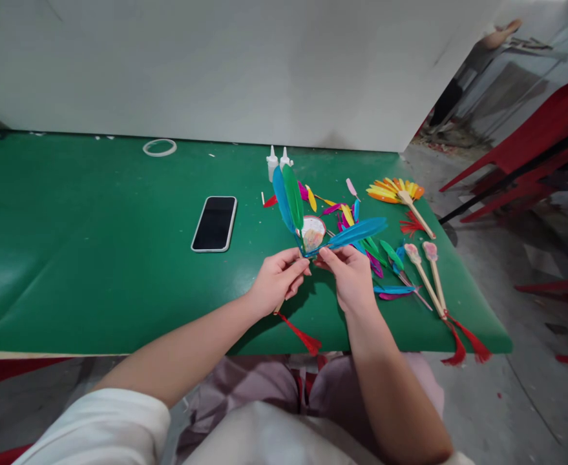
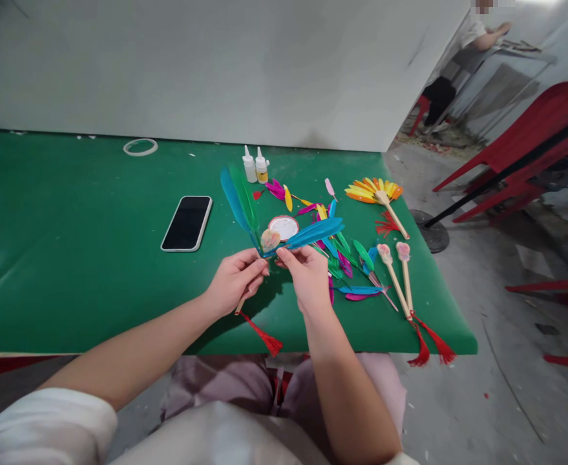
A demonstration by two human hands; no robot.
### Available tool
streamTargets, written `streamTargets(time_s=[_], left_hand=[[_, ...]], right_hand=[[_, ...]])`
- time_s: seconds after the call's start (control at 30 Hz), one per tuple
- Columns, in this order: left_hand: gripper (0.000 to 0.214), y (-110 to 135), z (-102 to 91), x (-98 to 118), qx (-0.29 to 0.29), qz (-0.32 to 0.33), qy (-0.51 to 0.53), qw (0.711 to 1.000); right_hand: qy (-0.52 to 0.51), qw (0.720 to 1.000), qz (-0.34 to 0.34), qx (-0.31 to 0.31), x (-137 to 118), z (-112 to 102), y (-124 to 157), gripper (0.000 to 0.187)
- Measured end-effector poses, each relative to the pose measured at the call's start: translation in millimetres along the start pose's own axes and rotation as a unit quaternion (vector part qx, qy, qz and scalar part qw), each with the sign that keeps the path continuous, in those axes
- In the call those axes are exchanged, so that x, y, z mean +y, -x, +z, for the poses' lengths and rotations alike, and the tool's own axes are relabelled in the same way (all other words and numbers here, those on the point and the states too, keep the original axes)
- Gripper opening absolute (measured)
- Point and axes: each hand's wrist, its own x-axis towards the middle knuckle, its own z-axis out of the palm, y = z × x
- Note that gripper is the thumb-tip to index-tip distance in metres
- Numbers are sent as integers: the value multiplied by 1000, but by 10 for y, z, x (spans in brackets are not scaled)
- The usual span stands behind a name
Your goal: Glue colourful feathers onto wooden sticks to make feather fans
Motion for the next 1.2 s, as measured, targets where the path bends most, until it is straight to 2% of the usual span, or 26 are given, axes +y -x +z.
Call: streamTargets(time_s=[0.27, 0.47, 0.7, 0.93, 1.03, 1.13, 1.2], left_hand=[[27, -5, 7, 34, 23, -6, 9, 1000], [34, 4, 14, 45, 38, -12, -30, 999], [38, 14, -7, 21, 48, -5, -78, 996], [33, -3, 12, 21, 47, -7, -32, 998], [27, -31, -3, 57, 64, 33, -37, 997], [22, -72, -47, 88, 124, 98, -43, 987], [20, -97, -78, 91, 149, 114, -38, 981]], right_hand=[[-40, 999, 8, -29, -25, -8, -10, 24], [-73, 997, -11, 3, -24, -8, -9, 21], [-62, 998, -12, 2, 5, 17, -7, 20], [-64, 998, -16, 7, 1, 9, -10, 21], [-57, 998, -11, 17, -29, 8, -8, 21], [-45, 999, -12, 20, -53, -3, -13, 22], [-42, 999, -9, 14, -55, -7, -14, 23]])
